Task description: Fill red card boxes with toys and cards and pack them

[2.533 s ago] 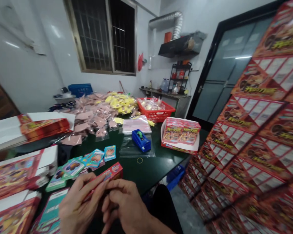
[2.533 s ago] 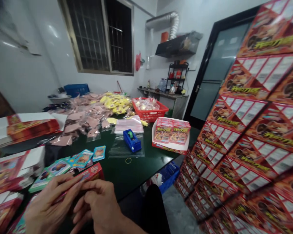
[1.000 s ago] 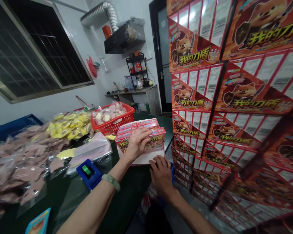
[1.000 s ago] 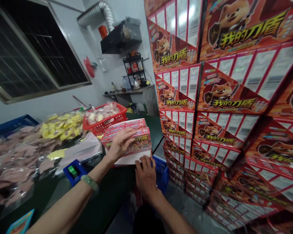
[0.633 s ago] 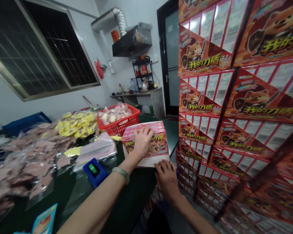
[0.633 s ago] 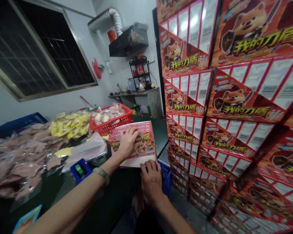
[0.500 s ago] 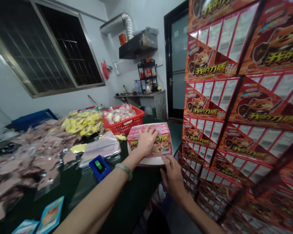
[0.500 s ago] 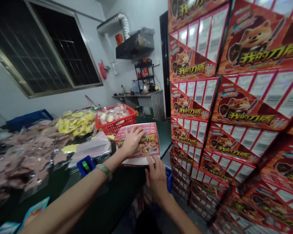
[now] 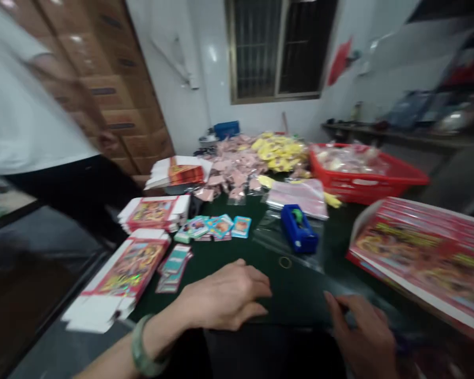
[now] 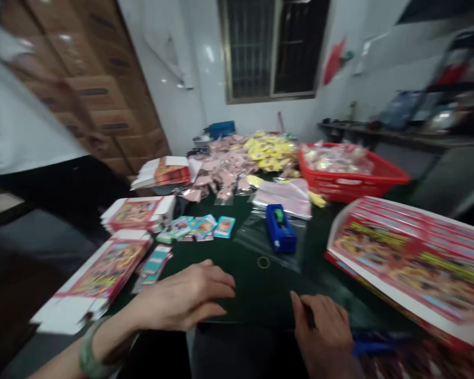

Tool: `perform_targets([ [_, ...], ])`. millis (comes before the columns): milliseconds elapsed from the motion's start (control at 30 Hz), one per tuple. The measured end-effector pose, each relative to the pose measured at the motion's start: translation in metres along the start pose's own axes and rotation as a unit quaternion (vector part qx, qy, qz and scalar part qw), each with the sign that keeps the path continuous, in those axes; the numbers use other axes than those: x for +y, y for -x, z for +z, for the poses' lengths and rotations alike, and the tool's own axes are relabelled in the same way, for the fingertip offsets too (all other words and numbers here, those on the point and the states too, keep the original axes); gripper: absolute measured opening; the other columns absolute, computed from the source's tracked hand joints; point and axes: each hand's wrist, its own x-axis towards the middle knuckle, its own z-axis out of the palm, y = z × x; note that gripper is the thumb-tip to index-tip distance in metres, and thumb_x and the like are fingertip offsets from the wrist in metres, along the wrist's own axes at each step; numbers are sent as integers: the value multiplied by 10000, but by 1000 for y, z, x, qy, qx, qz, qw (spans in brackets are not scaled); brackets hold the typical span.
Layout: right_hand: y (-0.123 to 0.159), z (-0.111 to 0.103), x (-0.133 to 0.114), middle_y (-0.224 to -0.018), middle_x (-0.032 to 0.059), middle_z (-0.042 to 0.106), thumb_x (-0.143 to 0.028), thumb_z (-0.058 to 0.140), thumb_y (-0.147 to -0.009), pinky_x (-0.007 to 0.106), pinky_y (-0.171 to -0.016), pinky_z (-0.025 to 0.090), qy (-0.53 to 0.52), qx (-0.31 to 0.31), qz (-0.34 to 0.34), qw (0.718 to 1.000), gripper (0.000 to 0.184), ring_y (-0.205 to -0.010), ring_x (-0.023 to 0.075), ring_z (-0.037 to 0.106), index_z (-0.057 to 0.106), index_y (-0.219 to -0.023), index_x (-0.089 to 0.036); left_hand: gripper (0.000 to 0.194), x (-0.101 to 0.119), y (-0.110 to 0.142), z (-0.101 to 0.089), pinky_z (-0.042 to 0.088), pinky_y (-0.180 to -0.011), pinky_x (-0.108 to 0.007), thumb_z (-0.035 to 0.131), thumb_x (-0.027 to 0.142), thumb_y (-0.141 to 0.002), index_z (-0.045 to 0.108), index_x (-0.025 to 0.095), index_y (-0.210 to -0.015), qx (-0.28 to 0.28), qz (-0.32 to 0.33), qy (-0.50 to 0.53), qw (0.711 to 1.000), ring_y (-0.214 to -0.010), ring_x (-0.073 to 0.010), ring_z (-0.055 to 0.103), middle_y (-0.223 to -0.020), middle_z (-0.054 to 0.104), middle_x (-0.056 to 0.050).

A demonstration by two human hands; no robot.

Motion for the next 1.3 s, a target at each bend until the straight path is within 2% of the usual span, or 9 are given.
perform_targets([
  [100,-19,25,-56,-530,-28,472,-277,484,-902,262,-580,361,-135,-42,-29,990,295,-496,112,464,488,-620,-189,195,-37,88,13,468,-864,-303,449,248,-902,631,199,-953,194,-171,-22,966,-964,-172,635,-1035,682,-58],
  [167,-33,43,-94,-553,-21,490,-246,463,-906,246,-558,371,-225,-84,-37,970,272,-509,112,477,506,-644,-193,223,-61,140,26,493,-807,-348,457,264,-885,642,178,-977,290,-291,-99,906,-911,-211,655,-998,697,-90],
  [333,-67,96,-185,-710,10,627,-216,426,-909,218,-582,448,-407,-235,-28,882,162,-623,125,596,583,-878,-193,392,-100,228,58,432,-827,-539,545,382,-818,601,243,-1180,265,-495,-260,785,-1222,-410,449,-1265,579,-143],
  [500,-98,173,-276,-980,81,674,-166,354,-910,272,-781,479,-332,-339,-120,872,262,-898,173,632,574,-1053,-164,437,-112,248,84,416,-816,-532,486,457,-848,528,328,-1262,212,-537,-216,787,-1274,-441,361,-1399,447,-133],
  [733,-90,237,-361,-1008,226,630,-175,556,-772,444,-860,397,-213,-383,-168,883,350,-981,317,559,556,-1099,-50,552,-118,250,103,390,-863,-534,550,520,-792,517,263,-1280,295,-517,-230,770,-1273,-425,378,-1399,428,-188],
  [867,-101,237,-374,-1031,221,617,-277,579,-787,425,-837,389,-199,-384,-143,890,284,-990,321,542,604,-988,-78,766,-118,257,111,383,-900,-512,596,533,-748,377,128,-1360,364,-507,-234,746,-1270,-399,403,-1406,379,-263],
  [1000,-127,219,-371,-829,84,661,-342,590,-785,301,-680,409,-233,-407,-116,876,193,-788,220,594,635,-838,-162,789,-101,269,98,407,-856,-518,593,507,-760,295,113,-1376,396,-524,-256,709,-1170,-386,507,-1306,496,-257],
  [1133,-140,170,-352,-630,-30,573,-319,516,-837,215,-563,347,-318,-407,-116,848,186,-603,117,529,570,-710,-195,638,-77,259,77,494,-735,-401,514,434,-842,314,127,-1365,448,-498,-259,695,-960,-295,618,-1121,606,-192],
  [1300,-131,103,-305,-597,-45,502,-178,485,-816,216,-543,306,-400,-412,-84,815,161,-562,98,444,473,-656,-189,670,-65,196,79,527,-781,-387,495,354,-863,201,132,-1422,503,-439,-159,728,-1023,-278,592,-1188,554,-196],
])
